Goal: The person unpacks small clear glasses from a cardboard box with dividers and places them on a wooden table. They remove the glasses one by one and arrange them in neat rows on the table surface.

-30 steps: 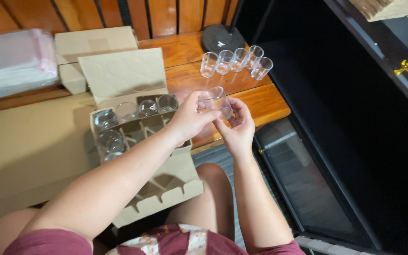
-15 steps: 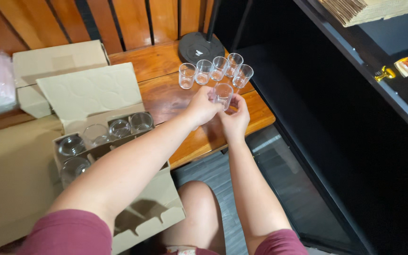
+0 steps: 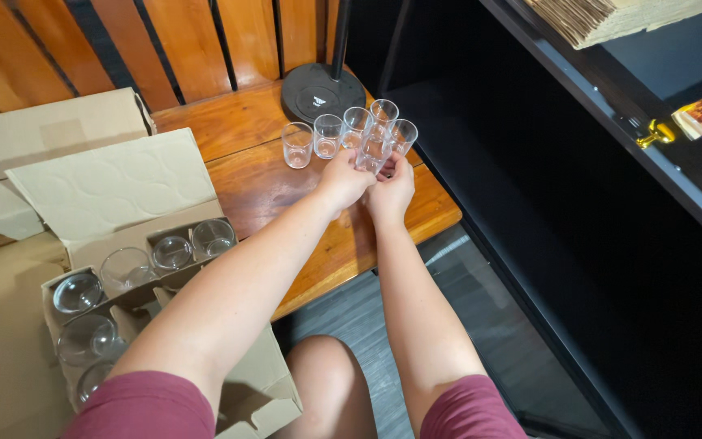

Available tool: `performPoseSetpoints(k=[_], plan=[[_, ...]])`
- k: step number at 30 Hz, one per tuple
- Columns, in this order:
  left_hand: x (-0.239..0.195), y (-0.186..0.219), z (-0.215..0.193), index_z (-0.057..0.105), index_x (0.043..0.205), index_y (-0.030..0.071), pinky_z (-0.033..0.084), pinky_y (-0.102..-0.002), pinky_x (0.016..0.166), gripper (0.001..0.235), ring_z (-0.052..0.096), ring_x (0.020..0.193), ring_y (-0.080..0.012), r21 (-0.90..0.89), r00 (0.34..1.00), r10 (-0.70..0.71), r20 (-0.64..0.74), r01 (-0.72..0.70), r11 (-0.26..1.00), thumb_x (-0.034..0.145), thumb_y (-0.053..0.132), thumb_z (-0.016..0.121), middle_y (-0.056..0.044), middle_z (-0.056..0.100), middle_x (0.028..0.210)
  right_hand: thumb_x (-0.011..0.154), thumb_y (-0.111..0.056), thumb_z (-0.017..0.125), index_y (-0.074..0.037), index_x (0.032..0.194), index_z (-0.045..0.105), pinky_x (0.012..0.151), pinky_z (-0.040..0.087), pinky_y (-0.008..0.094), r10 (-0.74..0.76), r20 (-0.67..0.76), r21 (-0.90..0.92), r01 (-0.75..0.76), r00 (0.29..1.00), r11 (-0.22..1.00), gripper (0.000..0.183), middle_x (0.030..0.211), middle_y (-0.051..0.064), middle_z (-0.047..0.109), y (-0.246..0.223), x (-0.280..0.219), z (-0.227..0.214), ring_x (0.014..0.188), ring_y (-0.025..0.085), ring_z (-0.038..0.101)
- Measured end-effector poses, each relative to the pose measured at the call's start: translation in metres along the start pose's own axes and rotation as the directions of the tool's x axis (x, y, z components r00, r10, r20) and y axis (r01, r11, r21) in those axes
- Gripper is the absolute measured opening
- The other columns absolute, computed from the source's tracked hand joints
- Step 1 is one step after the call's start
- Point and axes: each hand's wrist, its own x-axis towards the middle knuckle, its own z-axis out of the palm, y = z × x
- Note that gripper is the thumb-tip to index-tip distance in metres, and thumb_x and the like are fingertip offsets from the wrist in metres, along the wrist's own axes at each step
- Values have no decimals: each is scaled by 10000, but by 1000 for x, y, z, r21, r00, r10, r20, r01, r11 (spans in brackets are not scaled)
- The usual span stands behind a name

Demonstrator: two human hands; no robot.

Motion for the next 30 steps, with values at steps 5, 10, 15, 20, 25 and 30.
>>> performPoseSetpoints(k=[5,10,15,20,25,30], plan=[[4,4,0,543,1500,206,507,-378,1126,817,609,1342,-215,59,999,-19,35,17,998,712,284,746,-61,710,1331,573,32,991,5,1136,712,835,670,307,47,-31,-49,-48,998,998,629,979,141,600,11,11,8,887,256,708],[15,-5,6,566,1480,210,510,-384,1122,798,619,1327,-208,52,1000,-13,26,11,999,705,291,740,-45,739,1276,558,54,998,1,1145,731,843,664,313,64,-40,-43,-66,997,997,647,971,141,618,31,17,14,895,235,708],[7,3,1,490,1539,177,480,-390,1155,897,576,1380,-213,29,998,-15,60,13,1000,714,365,790,-55,712,1347,596,43,999,0,1136,684,903,644,324,122,-55,90,-117,991,989,627,986,147,660,15,9,8,936,211,711],[6,3,-2,447,1568,163,466,-378,1171,899,558,1396,-211,60,997,-33,67,29,998,754,387,754,-69,683,1392,632,49,979,1,1113,663,903,638,325,116,-51,131,-109,992,985,577,990,165,687,30,14,9,963,229,735],[-15,22,-9,424,1583,130,443,-381,1191,850,536,1417,-231,75,997,-31,68,26,997,800,348,676,-96,655,1432,655,48,972,1,1111,635,917,631,322,122,-30,180,-115,992,977,569,1016,178,692,27,13,8,994,243,741],[-32,34,-15,432,1575,136,451,-361,1185,795,554,1406,-243,94,996,-29,80,22,995,822,329,599,-108,653,1430,593,46,998,-35,1075,666,884,640,280,138,-59,123,-130,989,984,591,975,138,692,43,20,10,946,217,748]])
